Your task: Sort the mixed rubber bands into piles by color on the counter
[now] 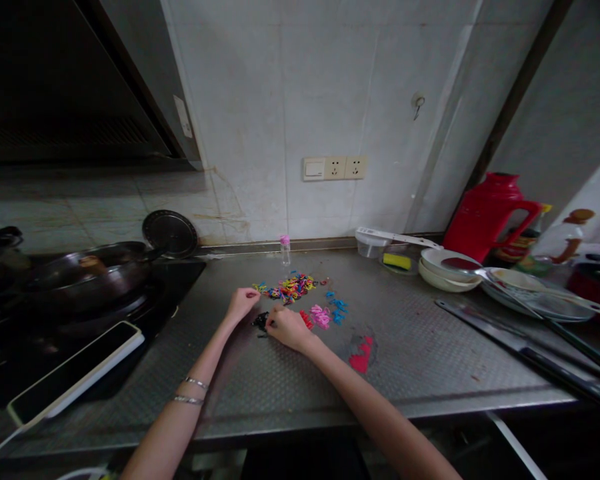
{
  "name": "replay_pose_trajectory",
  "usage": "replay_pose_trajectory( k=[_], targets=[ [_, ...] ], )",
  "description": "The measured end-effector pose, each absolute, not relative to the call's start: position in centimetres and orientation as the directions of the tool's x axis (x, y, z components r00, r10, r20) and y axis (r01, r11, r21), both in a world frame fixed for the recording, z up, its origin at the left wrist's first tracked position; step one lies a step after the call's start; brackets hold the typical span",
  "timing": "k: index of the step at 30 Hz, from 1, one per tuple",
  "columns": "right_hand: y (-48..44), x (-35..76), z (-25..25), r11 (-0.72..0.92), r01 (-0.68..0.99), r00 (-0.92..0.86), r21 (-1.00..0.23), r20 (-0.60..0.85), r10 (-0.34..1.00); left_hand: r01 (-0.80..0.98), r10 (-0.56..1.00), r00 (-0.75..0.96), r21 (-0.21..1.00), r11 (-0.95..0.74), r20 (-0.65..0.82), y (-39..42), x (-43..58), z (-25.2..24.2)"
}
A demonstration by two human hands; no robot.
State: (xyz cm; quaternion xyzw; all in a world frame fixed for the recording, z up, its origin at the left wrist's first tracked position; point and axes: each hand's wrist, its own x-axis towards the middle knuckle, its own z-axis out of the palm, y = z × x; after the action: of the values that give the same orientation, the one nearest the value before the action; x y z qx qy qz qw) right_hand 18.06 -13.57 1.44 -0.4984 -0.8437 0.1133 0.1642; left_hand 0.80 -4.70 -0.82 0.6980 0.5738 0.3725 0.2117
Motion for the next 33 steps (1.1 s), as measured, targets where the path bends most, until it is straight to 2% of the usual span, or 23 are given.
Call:
replay_pose_trajectory(
  k=[3,6,9,13,17,22,33],
  targets=[
    [-13.9,18.6,1.8,0.487,0.802,-0.453,-0.347,0.180,0.873,0.672,0.938,0.088,0.675,-0.304,0.335,-5.1,1.4,-0.7],
    [-14.3,20.3,2.6,0.459,0.810,-0.411,-0.366,0.206,0.888,0.699,0.897,0.203,0.583,-0.413,0.393,-5.7,2.5,-0.7],
    [-14.5,22.7,3.4,0.402,0.830,-0.359,-0.387,0.181,0.916,0.713,0.864,0.334,0.498,-0.493,0.377,-6.3,4.0,-0.4],
    [-14.7,25.8,3.6,0.276,0.861,-0.230,-0.427,0.156,0.961,0.749,0.859,0.386,0.430,-0.504,0.335,-6.7,5.8,0.4],
    [-14.9,28.2,2.9,0.183,0.878,-0.126,-0.443,0.156,0.980,0.749,0.866,0.408,0.437,-0.499,0.290,-6.5,6.8,0.4],
    [-15.5,29.6,2.0,0.159,0.892,-0.088,-0.424,0.182,0.979,0.719,0.885,0.413,0.520,-0.461,0.214,-5.8,7.4,0.0],
    [-15.8,30.1,2.3,0.176,0.879,-0.094,-0.444,0.200,0.975,0.653,0.867,0.437,0.578,-0.490,0.241,-4.5,7.3,-0.3]
  ],
)
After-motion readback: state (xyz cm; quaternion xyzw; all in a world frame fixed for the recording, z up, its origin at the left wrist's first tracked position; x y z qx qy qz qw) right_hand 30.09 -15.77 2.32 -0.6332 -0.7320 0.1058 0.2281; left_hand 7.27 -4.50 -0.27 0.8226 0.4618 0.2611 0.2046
